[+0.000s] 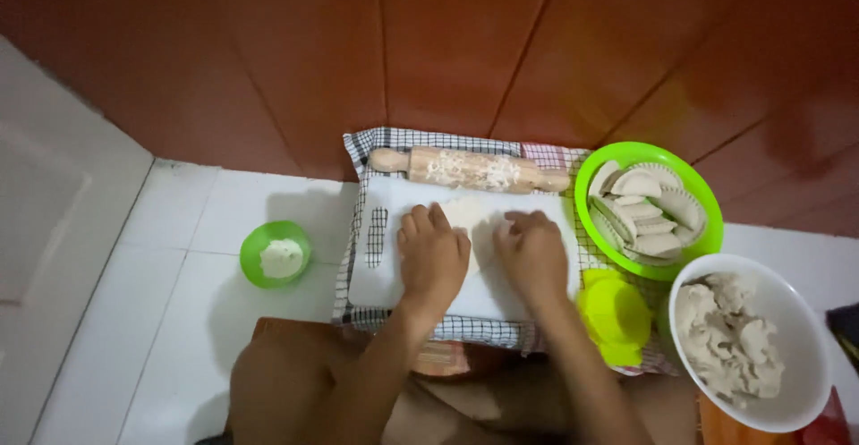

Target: Rolling out dough and using a plastic mold to form dumplings

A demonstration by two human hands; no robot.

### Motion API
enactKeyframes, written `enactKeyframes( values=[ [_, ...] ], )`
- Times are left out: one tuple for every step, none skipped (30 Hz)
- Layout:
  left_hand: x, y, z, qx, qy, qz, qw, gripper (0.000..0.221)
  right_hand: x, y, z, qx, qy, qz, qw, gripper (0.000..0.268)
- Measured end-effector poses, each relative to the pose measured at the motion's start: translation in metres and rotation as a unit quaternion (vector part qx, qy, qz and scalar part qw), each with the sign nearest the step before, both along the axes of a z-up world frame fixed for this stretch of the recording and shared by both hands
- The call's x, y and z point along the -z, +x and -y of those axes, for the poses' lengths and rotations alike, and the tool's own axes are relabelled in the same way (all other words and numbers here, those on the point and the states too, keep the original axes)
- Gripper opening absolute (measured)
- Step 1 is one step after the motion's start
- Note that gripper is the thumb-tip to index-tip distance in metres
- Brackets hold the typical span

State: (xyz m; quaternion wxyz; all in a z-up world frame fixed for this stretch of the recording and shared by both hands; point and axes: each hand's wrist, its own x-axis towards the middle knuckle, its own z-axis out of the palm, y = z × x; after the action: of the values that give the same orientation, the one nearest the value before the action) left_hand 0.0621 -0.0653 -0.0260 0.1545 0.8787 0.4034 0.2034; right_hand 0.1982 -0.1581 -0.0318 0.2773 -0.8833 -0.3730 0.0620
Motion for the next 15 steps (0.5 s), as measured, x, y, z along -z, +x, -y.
enactKeyframes(
  values=[
    [0.008, 0.002, -0.005, -0.002, 0.000, 0.001, 1.000, 0.052, -0.005, -0.010, 0.001, -0.002, 0.000, 0.001, 1.000, 0.031],
    [0.017, 0.005, -0.010, -0.019, -0.049, 0.026, 0.998, 0.053, -0.010, -0.019, 0.002, -0.001, -0.056, 0.014, 0.998, 0.042],
    [0.024, 0.009, -0.017, -0.034, -0.096, 0.049, 0.994, 0.055, -0.016, -0.028, 0.002, 0.004, -0.110, 0.026, 0.994, 0.056],
    [0.032, 0.014, -0.025, -0.034, -0.094, 0.050, 0.994, 0.055, -0.011, -0.027, -0.002, 0.004, -0.108, 0.026, 0.994, 0.056],
    [0.041, 0.016, -0.030, -0.037, -0.092, 0.045, 0.994, 0.043, -0.004, -0.028, -0.002, 0.000, -0.072, -0.020, 0.997, 0.051],
    [0.051, 0.019, -0.035, -0.039, -0.089, 0.041, 0.994, 0.031, 0.002, -0.029, -0.004, -0.003, -0.037, -0.066, 0.997, 0.045],
    [0.039, 0.017, -0.032, -0.042, -0.089, 0.040, 0.994, 0.031, 0.006, -0.032, -0.001, -0.005, -0.037, -0.067, 0.997, 0.045],
    [0.027, 0.015, -0.029, -0.046, -0.110, 0.007, 0.993, 0.030, 0.009, -0.034, 0.001, 0.006, 0.014, -0.082, 0.996, 0.041],
    [0.014, 0.016, -0.026, -0.049, -0.130, -0.025, 0.990, 0.030, 0.011, -0.034, 0.003, 0.019, 0.066, -0.096, 0.993, 0.036],
    [0.016, 0.016, -0.030, -0.050, -0.130, -0.024, 0.990, 0.030, 0.019, -0.029, 0.007, 0.017, 0.067, -0.095, 0.993, 0.036],
    [0.018, 0.015, -0.032, -0.018, -0.132, -0.018, 0.991, 0.026, 0.027, -0.025, 0.012, 0.016, 0.114, -0.080, 0.990, 0.033],
    [0.021, 0.014, -0.033, 0.014, -0.135, -0.012, 0.991, 0.023, 0.036, -0.021, 0.018, 0.015, 0.160, -0.066, 0.985, 0.030],
    [0.012, 0.006, -0.033, 0.014, -0.134, -0.012, 0.991, 0.023, 0.036, -0.022, 0.020, 0.015, 0.161, -0.066, 0.985, 0.030],
    [0.003, -0.002, -0.032, 0.021, -0.200, 0.043, 0.979, 0.025, 0.036, -0.021, 0.023, 0.017, 0.182, -0.087, 0.979, 0.029],
    [-0.008, -0.007, -0.034, 0.032, -0.261, 0.099, 0.960, 0.027, 0.035, -0.019, 0.022, 0.021, 0.208, -0.105, 0.972, 0.029]
  ],
)
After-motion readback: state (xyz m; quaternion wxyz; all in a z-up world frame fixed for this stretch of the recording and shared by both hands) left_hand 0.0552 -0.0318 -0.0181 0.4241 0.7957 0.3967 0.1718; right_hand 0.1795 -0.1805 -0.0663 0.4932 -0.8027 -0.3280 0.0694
